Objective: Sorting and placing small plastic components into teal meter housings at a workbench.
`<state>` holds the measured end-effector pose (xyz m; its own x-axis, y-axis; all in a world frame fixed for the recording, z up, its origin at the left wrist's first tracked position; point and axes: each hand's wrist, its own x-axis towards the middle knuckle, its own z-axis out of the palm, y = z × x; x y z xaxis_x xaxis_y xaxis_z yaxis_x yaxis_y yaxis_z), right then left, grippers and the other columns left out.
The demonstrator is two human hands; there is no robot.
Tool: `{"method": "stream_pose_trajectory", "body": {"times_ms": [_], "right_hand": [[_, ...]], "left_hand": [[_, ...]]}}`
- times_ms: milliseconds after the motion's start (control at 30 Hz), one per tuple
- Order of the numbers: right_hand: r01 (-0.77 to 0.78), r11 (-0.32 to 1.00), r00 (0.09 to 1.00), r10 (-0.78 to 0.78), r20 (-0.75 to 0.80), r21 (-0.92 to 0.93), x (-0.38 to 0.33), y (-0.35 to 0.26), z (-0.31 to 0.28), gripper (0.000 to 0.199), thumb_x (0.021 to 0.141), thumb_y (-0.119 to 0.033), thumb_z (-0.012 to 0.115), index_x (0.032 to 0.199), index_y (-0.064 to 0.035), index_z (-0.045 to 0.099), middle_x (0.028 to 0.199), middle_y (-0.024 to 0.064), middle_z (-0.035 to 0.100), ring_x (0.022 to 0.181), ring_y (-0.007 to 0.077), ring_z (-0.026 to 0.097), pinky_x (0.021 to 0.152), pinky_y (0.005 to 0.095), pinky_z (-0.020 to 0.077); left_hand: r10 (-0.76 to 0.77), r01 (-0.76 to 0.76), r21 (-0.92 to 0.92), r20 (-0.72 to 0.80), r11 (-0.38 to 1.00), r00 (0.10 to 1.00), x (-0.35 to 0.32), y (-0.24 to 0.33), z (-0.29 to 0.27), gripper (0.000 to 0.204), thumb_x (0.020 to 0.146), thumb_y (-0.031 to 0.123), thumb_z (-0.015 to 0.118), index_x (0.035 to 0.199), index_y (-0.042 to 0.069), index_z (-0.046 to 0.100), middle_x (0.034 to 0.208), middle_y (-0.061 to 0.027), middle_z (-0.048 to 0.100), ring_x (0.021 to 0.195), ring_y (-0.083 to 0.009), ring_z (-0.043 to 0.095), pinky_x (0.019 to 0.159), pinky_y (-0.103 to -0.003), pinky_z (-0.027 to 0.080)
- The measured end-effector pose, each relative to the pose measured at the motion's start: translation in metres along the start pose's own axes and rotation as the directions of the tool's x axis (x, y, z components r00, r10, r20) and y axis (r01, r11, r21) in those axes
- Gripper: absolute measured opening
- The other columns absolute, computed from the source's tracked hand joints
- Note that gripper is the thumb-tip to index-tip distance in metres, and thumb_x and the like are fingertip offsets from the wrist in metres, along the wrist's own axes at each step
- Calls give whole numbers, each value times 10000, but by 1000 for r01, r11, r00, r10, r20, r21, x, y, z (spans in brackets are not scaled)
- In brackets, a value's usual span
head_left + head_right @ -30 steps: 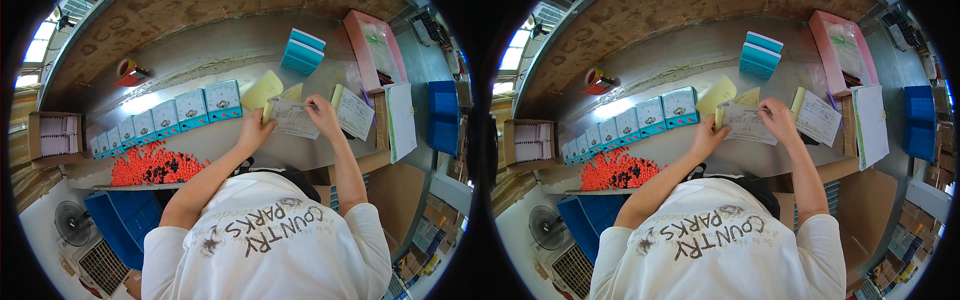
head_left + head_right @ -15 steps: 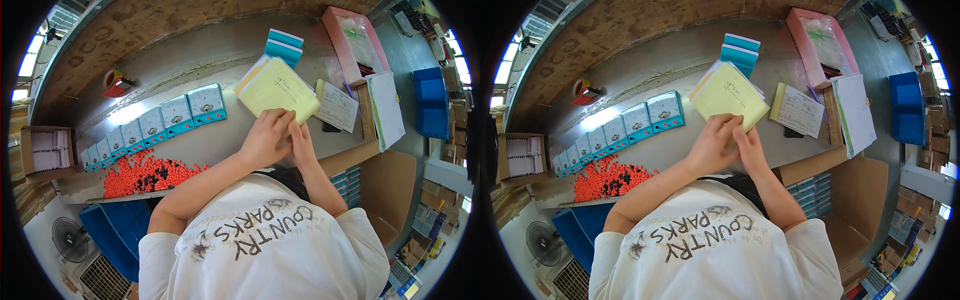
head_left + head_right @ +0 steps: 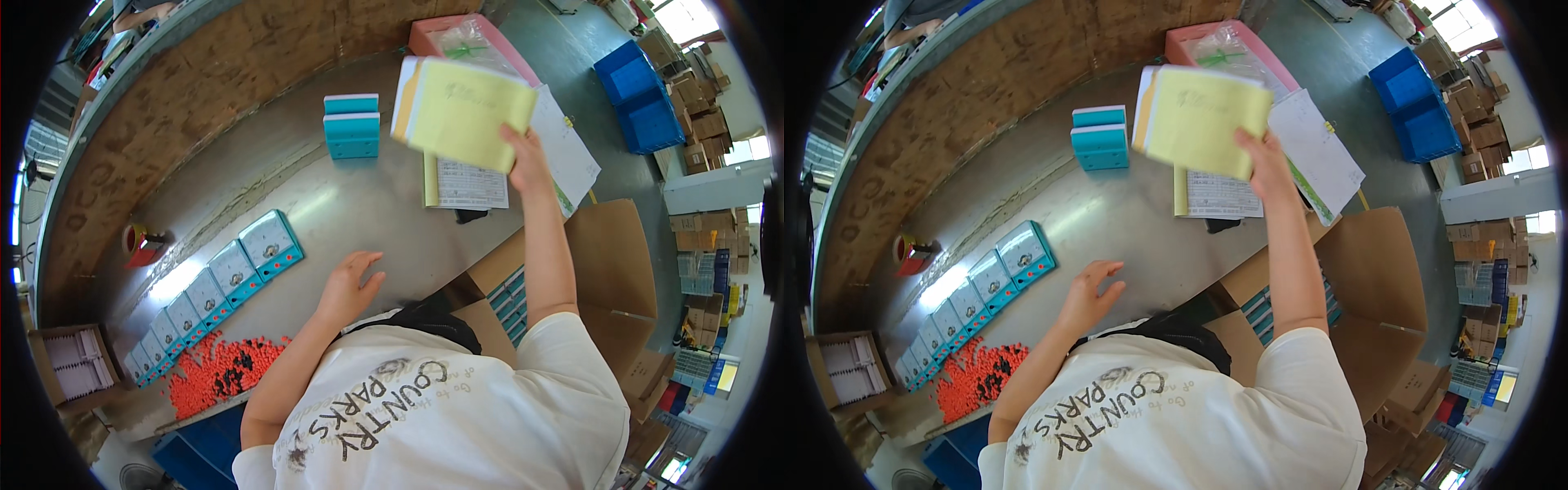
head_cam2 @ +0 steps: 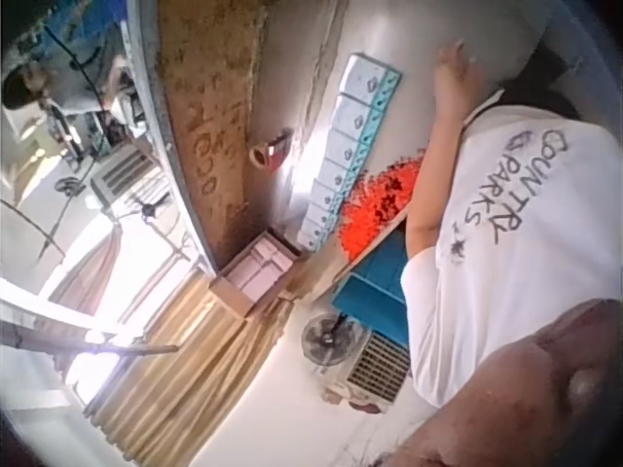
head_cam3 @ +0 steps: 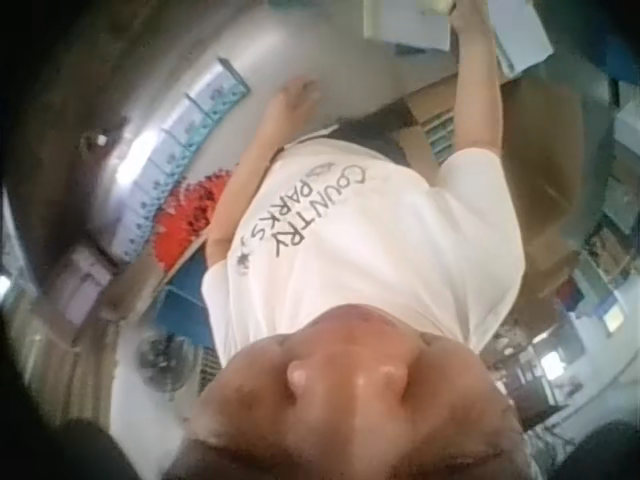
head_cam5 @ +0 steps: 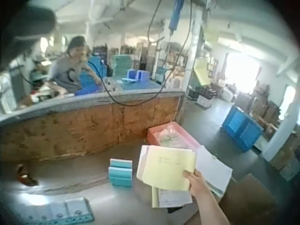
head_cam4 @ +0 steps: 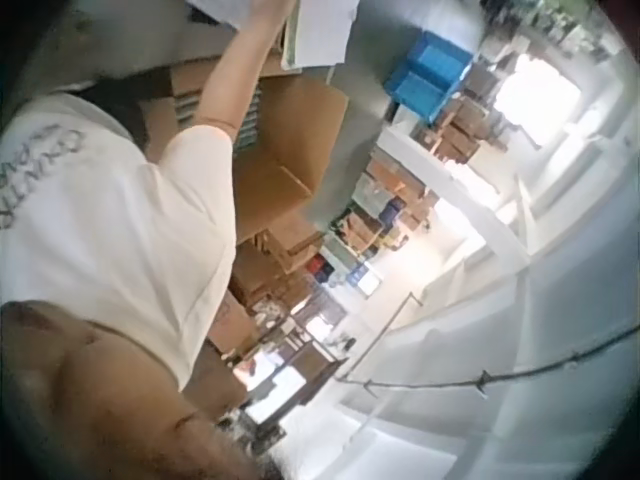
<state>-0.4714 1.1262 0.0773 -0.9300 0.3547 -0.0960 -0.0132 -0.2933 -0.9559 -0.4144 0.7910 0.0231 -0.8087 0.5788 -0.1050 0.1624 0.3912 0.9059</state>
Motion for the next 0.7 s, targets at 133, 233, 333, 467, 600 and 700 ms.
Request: {"method": "stream_pose_trajectory", "body": {"times_ms": [133,233,333,467,600,700], "right_hand": [[164,977,973,-138,-185,133,55,-19,-47,334,843,-96,610,1145,12,518,1091,115,595,975,210,597,834,328,498],[224,975,947,-216,-239,5,99,-25,-63,336,838,-91,611,1143,16,518,1094,117,594,980,215,596,835,323,495],[230,970,937,-241,-255,-72,143,-37,-62,330,828,-75,614,1132,13,521,1086,119,597,963,217,602,832,318,494],[334,940,907,-301,-295,69,186,-51,-59,294,813,-35,611,1093,23,541,1054,119,607,912,224,617,789,318,503],[278,954,896,-215,-388,113,210,-28,-88,327,805,-82,643,1098,21,543,1043,131,611,938,242,605,803,369,495],[32,939,849,-206,-486,-343,202,13,-98,565,764,-282,691,1165,67,501,1119,169,581,1026,331,558,899,421,424]], "left_hand": [[-2,2,27,23,1000,1000,-1,-4,0,287,794,107,624,1061,11,583,977,-149,596,858,-248,590,597,-302,473],[-71,67,62,78,996,994,-4,-10,1,282,794,120,625,1058,28,588,944,-136,603,836,-257,595,628,-317,479],[-60,49,95,114,994,992,-8,-22,4,287,800,140,619,1064,31,585,939,-140,606,843,-266,597,698,-333,483],[-114,104,89,113,991,987,-11,-20,1,291,805,147,613,1067,24,582,945,-143,615,857,-269,601,753,-339,482],[-108,98,91,113,991,988,-10,-24,0,292,804,147,614,1064,18,585,951,-144,617,865,-269,603,747,-335,486],[-126,111,119,126,987,984,-9,-25,1,286,795,134,625,1056,21,595,913,-126,620,820,-229,604,641,-308,480]]}}
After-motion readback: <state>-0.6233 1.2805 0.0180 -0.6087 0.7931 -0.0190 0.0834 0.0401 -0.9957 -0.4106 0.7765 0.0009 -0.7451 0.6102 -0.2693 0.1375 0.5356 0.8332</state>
